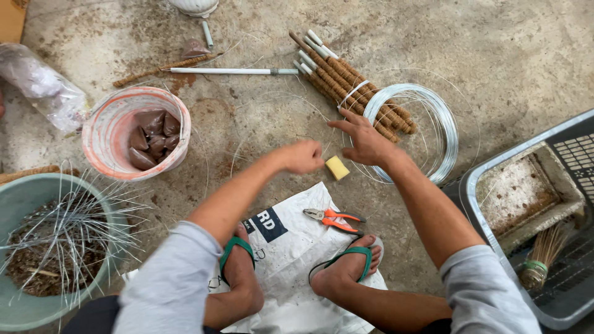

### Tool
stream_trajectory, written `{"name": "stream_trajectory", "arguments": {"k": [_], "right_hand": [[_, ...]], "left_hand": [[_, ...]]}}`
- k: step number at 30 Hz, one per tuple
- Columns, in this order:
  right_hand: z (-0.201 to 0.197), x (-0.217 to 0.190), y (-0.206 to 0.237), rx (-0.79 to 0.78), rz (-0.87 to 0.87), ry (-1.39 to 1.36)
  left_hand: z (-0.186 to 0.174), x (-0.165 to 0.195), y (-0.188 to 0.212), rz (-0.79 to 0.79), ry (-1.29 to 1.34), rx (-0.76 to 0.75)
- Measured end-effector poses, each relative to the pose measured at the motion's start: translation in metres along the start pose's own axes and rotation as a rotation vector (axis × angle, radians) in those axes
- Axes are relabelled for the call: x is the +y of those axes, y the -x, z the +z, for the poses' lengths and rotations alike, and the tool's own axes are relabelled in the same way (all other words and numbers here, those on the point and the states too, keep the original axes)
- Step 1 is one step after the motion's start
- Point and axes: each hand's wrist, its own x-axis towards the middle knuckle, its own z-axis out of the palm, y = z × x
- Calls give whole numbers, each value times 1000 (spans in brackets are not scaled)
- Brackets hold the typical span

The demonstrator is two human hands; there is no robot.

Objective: The person sits on the floor and assembles wire brooms by threading metal wire through the bristle heads and twisting the ends to secure them. They use pliers to cut and bend the wire, then place the finished brooms into a nearby basket.

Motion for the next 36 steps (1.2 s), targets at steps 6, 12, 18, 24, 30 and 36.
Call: {"name": "stream_trajectory", "arguments": {"k": [6,12,18,24,30,36], "right_hand": [[-20,-16,-12,313,312,-189],[-93,-20,-2,286,290,-658],[-145,-31,20,257,437,-472],[-155,-27,31,190,565,-333],[-163,-10,50,275,619,-545],[-152,-15,67,477,644,-972]], "left_hand": [[-124,53,78,116,224,-94],[-173,32,158,108,269,87],[-148,-34,175,88,304,331],[-135,-66,178,-117,160,559],[-136,-68,172,-306,233,648],[-114,-52,143,-242,451,516]]}}
